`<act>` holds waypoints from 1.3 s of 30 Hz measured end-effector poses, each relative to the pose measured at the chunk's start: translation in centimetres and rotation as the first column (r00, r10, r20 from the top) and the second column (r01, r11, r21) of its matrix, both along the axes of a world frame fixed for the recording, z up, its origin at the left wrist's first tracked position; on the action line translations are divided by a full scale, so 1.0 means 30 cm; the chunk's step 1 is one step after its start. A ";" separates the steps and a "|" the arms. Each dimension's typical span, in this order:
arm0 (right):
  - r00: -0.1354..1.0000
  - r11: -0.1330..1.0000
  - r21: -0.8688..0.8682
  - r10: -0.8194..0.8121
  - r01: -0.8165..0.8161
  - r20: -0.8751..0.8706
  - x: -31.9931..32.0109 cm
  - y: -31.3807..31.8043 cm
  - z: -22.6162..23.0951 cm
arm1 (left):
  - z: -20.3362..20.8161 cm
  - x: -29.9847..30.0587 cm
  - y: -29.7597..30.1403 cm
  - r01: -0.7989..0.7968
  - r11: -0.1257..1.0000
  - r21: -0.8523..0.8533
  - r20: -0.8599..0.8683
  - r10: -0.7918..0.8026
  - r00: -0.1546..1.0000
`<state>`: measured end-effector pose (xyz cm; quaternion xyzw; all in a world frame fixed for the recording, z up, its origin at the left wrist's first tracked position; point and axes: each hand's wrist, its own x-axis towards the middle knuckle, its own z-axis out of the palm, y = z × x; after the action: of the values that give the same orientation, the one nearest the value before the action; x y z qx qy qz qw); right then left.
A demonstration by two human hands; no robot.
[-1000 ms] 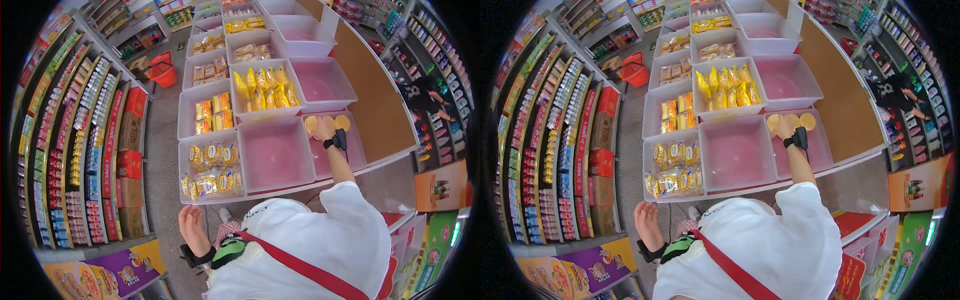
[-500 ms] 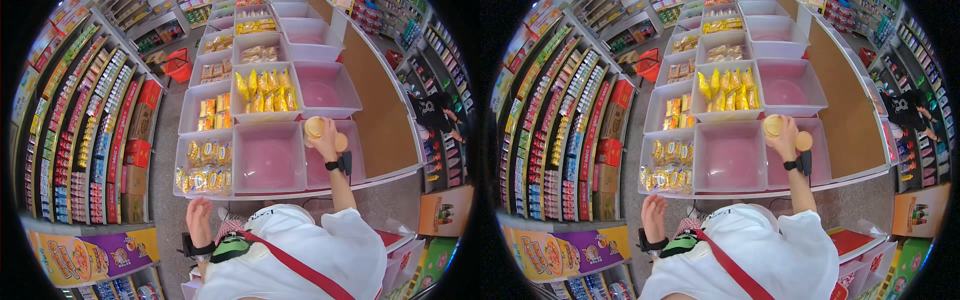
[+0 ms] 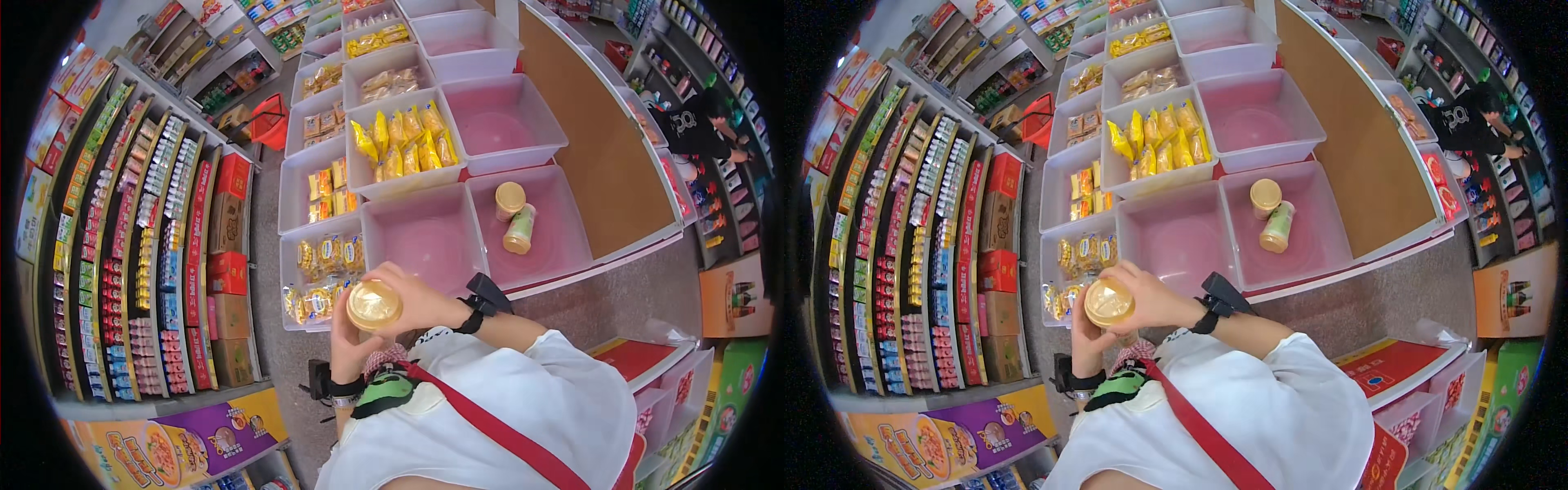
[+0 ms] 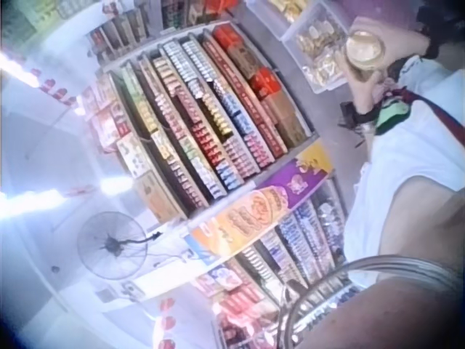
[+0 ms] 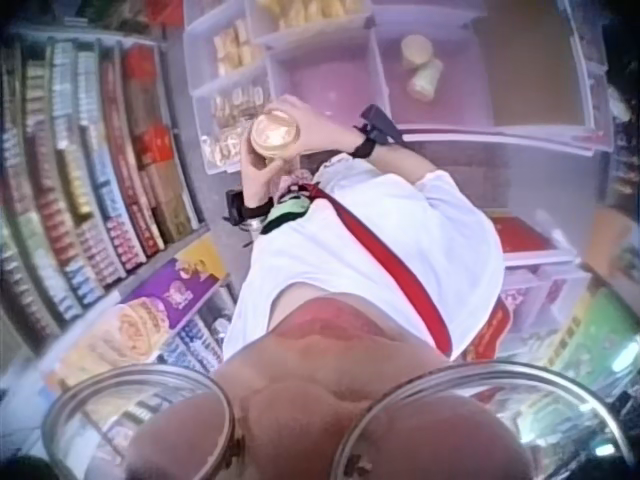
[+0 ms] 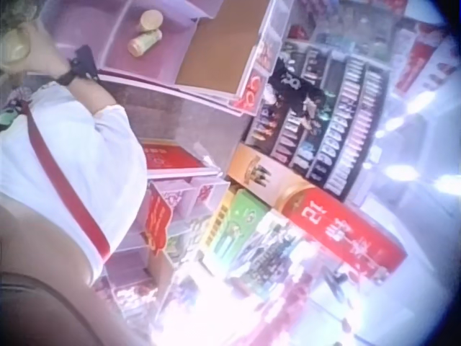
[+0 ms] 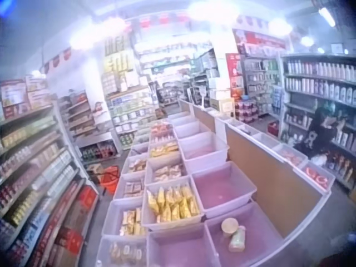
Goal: Restocking cups of drinks onto a supermarket shelf.
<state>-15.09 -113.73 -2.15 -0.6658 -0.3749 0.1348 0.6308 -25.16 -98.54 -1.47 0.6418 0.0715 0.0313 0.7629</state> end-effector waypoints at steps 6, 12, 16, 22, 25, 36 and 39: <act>0.998 0.989 -0.147 0.001 0.008 0.058 -0.027 0.012 0.051 | -0.050 -0.010 -0.036 -0.071 0.962 0.262 0.047 0.061 0.997; 0.999 0.999 -0.052 -0.001 0.003 0.042 -0.015 -0.007 0.026 | -0.023 0.017 -0.028 -0.076 0.980 0.183 0.033 0.072 0.997; 0.951 0.962 0.007 -0.271 0.273 0.152 0.146 -0.149 -0.041 | 0.041 -0.007 -0.028 -0.139 0.985 0.104 0.051 0.134 0.990; 0.600 0.384 -0.465 -0.581 0.798 0.549 0.441 -0.410 -0.338 | -0.001 -0.141 0.015 -0.254 0.967 -0.008 0.088 0.254 0.963; 0.537 0.209 -0.618 -0.737 0.758 0.410 0.524 -0.532 -0.541 | 0.001 -0.191 0.032 -0.296 0.955 -0.035 0.087 0.297 0.951; 0.257 -0.183 -0.638 -0.806 0.748 0.533 0.572 -0.473 -0.574 | -0.014 -0.292 0.120 -0.445 0.895 -0.034 0.112 0.446 0.888; 0.259 -0.103 -0.533 -0.786 0.840 0.561 0.536 -0.477 -0.444 | -0.032 -0.320 0.162 -0.493 0.865 -0.092 0.141 0.502 0.853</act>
<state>1.00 -128.04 -15.46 -0.9467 0.1914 -0.1543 0.2081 -34.77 -93.67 -2.42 0.5766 0.1743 0.2769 0.7486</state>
